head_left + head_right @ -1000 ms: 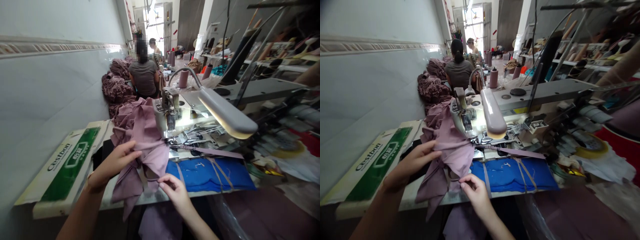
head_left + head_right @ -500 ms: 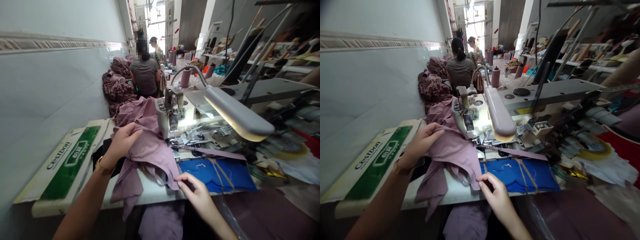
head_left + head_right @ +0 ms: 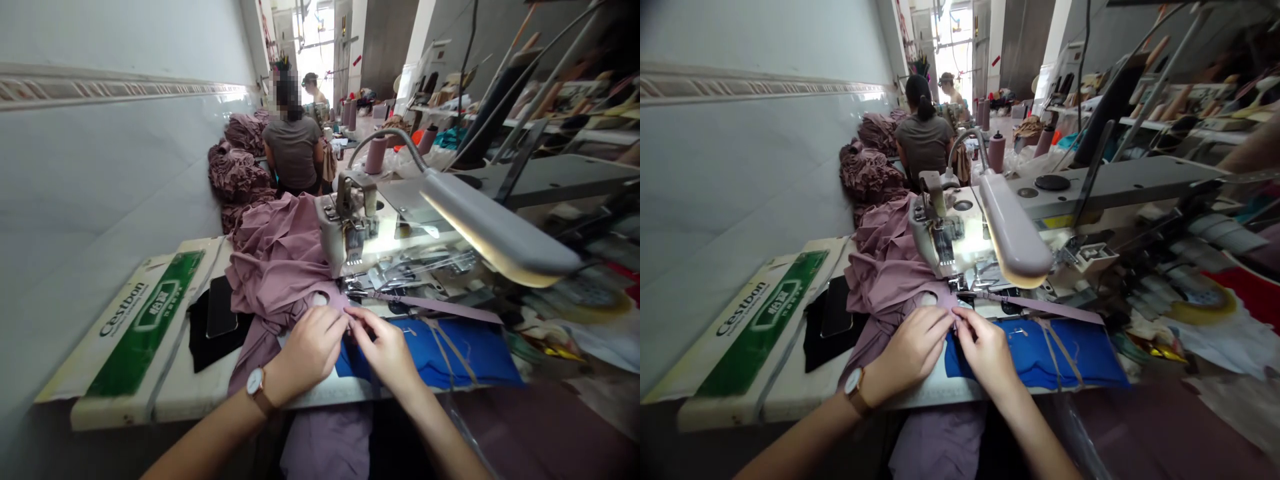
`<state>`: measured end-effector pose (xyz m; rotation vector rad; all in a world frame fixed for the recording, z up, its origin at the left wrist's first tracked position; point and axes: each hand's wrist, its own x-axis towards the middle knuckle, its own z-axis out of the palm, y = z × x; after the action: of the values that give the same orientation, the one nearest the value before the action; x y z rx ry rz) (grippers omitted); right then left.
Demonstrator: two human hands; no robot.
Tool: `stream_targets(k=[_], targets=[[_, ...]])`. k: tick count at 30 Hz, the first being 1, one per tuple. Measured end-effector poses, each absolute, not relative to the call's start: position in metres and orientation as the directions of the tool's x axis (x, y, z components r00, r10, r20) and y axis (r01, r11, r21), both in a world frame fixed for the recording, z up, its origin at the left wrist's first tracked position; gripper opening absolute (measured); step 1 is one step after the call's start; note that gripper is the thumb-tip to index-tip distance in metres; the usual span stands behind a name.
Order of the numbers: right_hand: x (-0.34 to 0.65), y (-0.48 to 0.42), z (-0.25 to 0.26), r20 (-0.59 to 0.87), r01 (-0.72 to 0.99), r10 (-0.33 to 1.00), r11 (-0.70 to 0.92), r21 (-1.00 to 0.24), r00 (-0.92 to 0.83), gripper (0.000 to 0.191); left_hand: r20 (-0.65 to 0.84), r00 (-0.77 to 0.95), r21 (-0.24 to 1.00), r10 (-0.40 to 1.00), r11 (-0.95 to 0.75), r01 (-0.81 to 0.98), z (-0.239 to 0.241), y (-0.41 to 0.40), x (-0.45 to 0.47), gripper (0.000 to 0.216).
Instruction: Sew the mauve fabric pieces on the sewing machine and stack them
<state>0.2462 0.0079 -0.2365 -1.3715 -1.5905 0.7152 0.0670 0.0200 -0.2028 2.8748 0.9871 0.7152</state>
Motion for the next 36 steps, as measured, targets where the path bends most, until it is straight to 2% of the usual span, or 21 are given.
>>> stream_targets(k=[5,10,13,16,19,21,22,24,25,27,29,31,34,36], targets=[[0.254,0.008,-0.235,0.343,0.575,0.933,0.339,-0.744,-0.106,0.029,0.380,0.672,0.204,0.636,-0.766,0.610,-0.203,0.037,0.060,0.031],[0.254,0.019,-0.222,0.244,0.740,0.956,0.282,-0.611,-0.162,0.036,0.373,0.632,0.314,0.679,-0.734,0.603,-0.199,0.067,0.051,0.041],[0.254,0.026,-0.214,0.220,0.771,0.961,0.268,-0.577,-0.170,0.036,0.343,0.634,0.342,0.693,-0.721,0.602,-0.195,0.078,0.052,0.045],[0.259,0.017,-0.209,0.196,0.702,0.970,0.238,-0.671,-0.142,0.033,0.355,0.515,0.317,0.781,-0.618,0.719,-0.191,0.075,0.052,0.039],[0.266,-0.015,-0.216,0.073,0.444,0.977,0.156,-0.882,-0.198,0.022,0.323,0.269,0.320,0.908,-0.372,0.871,-0.192,0.074,0.041,0.042],[0.268,-0.045,-0.234,-0.092,0.319,0.935,0.024,-0.947,-0.343,0.023,0.239,0.180,0.331,0.954,-0.255,0.909,-0.196,0.084,0.027,0.051],[0.268,-0.059,-0.247,-0.162,0.326,0.900,-0.024,-0.945,-0.404,0.024,0.204,0.154,0.320,0.967,-0.214,0.923,-0.199,0.091,0.019,0.053],[0.264,-0.084,-0.281,-0.239,0.448,0.867,-0.019,-0.894,-0.438,0.018,0.178,0.102,0.265,0.979,-0.148,0.953,-0.204,0.102,0.005,0.052],[0.262,-0.094,-0.300,-0.252,0.515,0.876,-0.006,-0.857,-0.410,0.018,0.187,0.090,0.236,0.978,-0.133,0.963,-0.207,0.103,0.001,0.050],[0.254,-0.104,-0.338,-0.211,0.595,0.933,0.005,-0.804,-0.293,0.033,0.253,0.098,0.220,0.962,-0.156,0.963,-0.212,0.092,0.002,0.046],[0.247,-0.105,-0.370,-0.198,0.649,0.962,-0.030,-0.760,-0.188,0.041,0.376,0.112,0.278,0.920,-0.227,0.933,-0.218,0.061,0.010,0.041],[0.240,-0.100,-0.393,-0.213,0.698,0.970,-0.074,-0.712,-0.114,0.038,0.482,0.140,0.351,0.865,-0.337,0.873,-0.228,0.021,0.020,0.039],[0.233,-0.092,-0.409,-0.226,0.719,0.966,-0.069,-0.692,-0.125,0.033,0.483,0.257,0.371,0.837,-0.461,0.806,-0.249,-0.021,0.024,0.046],[0.231,-0.090,-0.413,-0.220,0.714,0.962,-0.040,-0.699,-0.162,0.032,0.435,0.214,0.344,0.875,-0.381,0.858,-0.265,-0.023,0.015,0.057]])
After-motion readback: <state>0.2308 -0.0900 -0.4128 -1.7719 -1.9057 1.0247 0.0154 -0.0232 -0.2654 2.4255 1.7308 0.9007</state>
